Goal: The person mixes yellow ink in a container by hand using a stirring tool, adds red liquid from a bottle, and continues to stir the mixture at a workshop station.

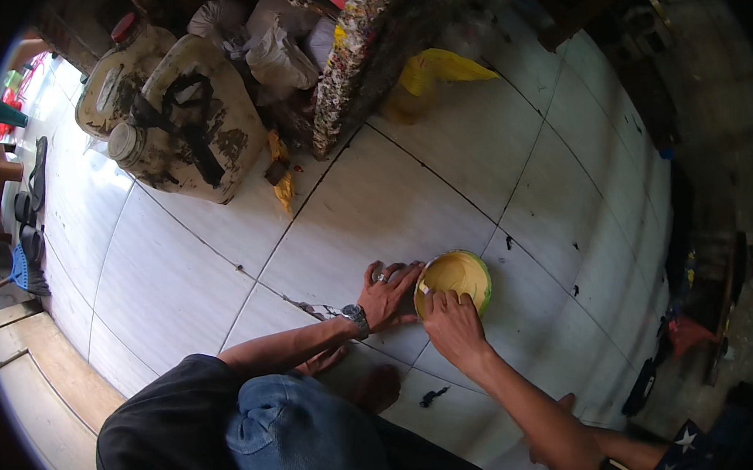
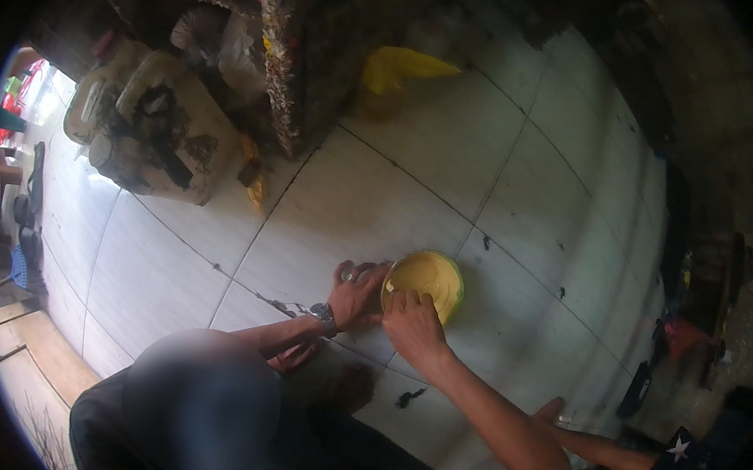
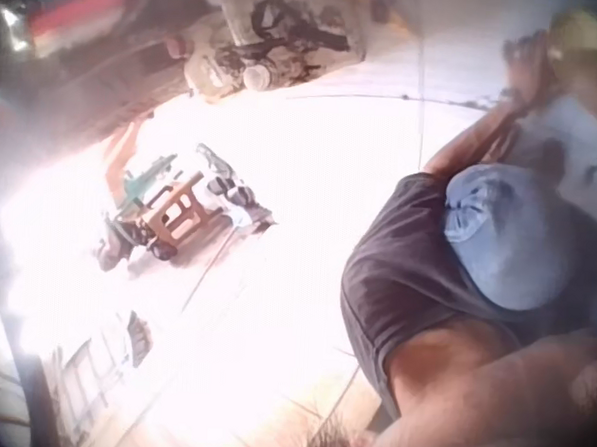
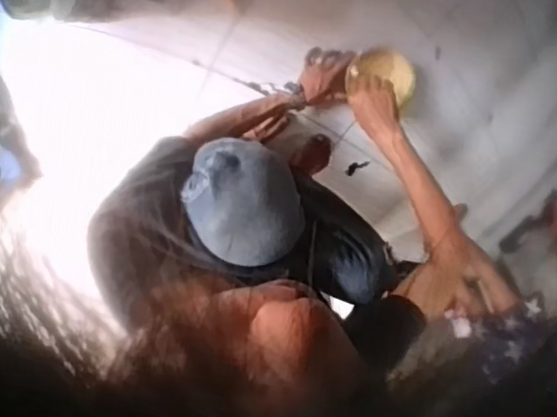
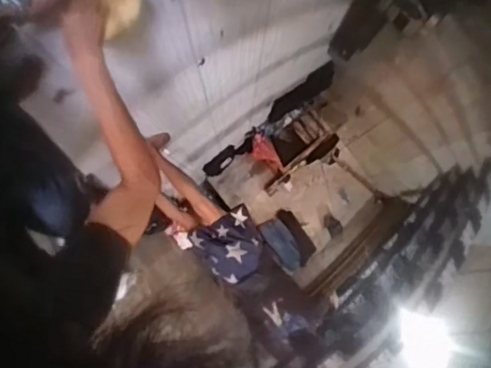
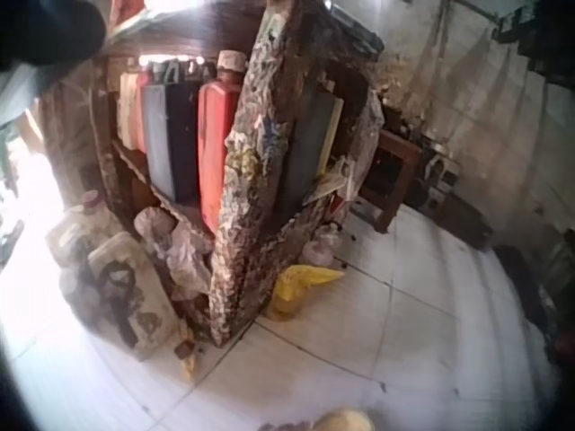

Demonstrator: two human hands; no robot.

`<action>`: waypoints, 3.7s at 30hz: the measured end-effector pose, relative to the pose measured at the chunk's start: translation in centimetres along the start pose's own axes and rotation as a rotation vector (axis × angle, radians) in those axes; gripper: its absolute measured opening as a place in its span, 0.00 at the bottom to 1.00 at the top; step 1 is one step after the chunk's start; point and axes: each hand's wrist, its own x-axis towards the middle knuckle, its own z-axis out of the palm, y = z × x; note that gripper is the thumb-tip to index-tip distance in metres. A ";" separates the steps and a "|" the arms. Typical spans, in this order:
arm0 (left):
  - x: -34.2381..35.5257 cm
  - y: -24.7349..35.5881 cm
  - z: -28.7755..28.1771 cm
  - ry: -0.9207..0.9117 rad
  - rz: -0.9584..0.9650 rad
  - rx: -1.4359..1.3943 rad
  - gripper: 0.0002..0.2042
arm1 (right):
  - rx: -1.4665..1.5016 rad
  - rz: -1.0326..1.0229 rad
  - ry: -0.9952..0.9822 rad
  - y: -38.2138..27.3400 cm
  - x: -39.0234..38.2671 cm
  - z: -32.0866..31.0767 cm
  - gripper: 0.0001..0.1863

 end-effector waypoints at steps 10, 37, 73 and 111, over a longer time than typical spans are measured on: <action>-0.1 2.0 0.1 0.086 -0.047 -0.079 0.57 | 0.491 0.595 -0.201 5.8 -10.8 6.8 0.11; -0.3 1.6 0.8 0.051 -0.037 -0.072 0.56 | 1.590 1.104 0.166 0.4 -7.5 9.6 0.12; -1.0 0.6 0.2 0.055 -0.029 -0.107 0.57 | 1.094 0.989 0.140 1.9 -5.7 7.2 0.19; -0.5 1.1 0.4 0.027 0.009 -0.056 0.55 | 1.447 1.007 -0.400 1.1 -9.6 6.1 0.10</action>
